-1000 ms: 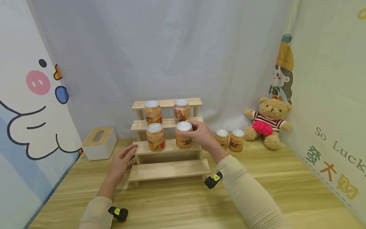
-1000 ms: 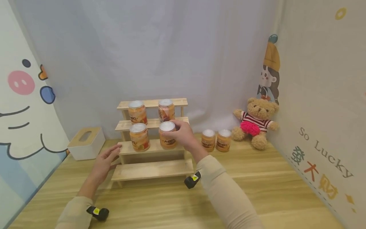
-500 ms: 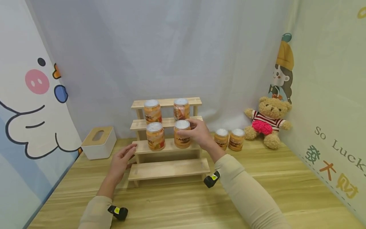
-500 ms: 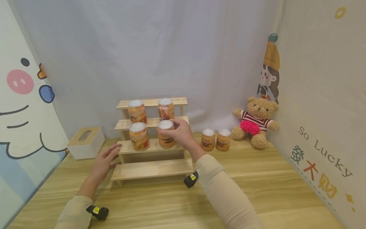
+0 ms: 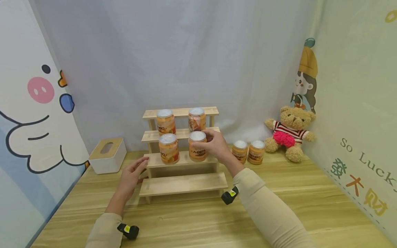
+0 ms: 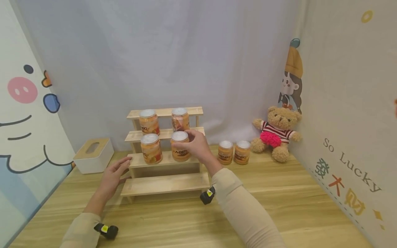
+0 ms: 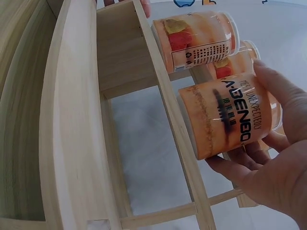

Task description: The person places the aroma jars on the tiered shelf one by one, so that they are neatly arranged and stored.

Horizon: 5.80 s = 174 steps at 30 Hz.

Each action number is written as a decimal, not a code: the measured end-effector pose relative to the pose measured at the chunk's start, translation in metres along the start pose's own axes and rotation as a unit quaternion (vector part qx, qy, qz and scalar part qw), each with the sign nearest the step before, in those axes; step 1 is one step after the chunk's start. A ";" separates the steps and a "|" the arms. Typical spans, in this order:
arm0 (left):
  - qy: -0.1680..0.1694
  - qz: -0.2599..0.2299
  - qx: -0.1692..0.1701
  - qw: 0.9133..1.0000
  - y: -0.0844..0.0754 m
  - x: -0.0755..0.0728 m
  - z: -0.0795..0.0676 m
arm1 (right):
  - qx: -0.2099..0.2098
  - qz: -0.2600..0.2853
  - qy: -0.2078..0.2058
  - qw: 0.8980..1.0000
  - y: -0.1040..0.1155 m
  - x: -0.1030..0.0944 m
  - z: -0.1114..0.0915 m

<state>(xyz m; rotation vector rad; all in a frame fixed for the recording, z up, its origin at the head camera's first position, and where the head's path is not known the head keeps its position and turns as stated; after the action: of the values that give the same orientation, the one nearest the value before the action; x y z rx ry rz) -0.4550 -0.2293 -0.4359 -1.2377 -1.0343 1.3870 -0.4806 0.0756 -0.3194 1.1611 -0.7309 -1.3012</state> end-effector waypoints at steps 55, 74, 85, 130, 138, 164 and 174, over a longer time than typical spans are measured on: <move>-0.003 0.002 0.007 1.000 -0.001 -0.001 0.001 | 0.097 -0.076 -0.255 0.959 -0.113 -0.223 -0.060; -0.009 0.005 0.007 1.000 -0.001 -0.003 0.001 | 0.122 -0.025 -0.219 0.968 -0.148 -0.219 -0.049; -0.007 0.010 0.001 1.000 0.000 -0.002 -0.001 | 0.106 -0.028 -0.229 0.967 -0.152 -0.219 -0.047; 0.001 -0.007 0.000 1.000 -0.005 0.000 -0.002 | -0.020 0.002 -0.032 0.999 0.001 -0.126 -0.069; -0.003 -0.008 0.000 1.000 -0.005 0.003 -0.002 | -0.014 0.024 0.035 0.999 0.005 -0.078 -0.074; 0.004 -0.005 0.008 1.000 -0.004 0.004 -0.001 | -0.040 -0.033 0.104 0.993 -0.003 0.099 -0.054; 0.003 -0.007 0.008 1.000 -0.001 0.002 0.000 | -0.036 -0.086 0.075 0.993 -0.009 0.112 -0.050</move>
<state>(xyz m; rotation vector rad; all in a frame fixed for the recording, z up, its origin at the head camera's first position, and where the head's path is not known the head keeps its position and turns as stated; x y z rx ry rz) -0.4546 -0.2271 -0.4352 -1.2189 -1.0243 1.3772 -0.4173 -0.0199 -0.3644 1.2698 -0.4777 -1.3552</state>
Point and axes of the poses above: each hand's wrist, its own z-axis towards the middle knuckle, its own x-axis out of the palm, y = z × x, the point moved 10 cm from there along z, towards the middle knuckle, and after that the axes turned 3 degrees about z, right-handed, at the moved point
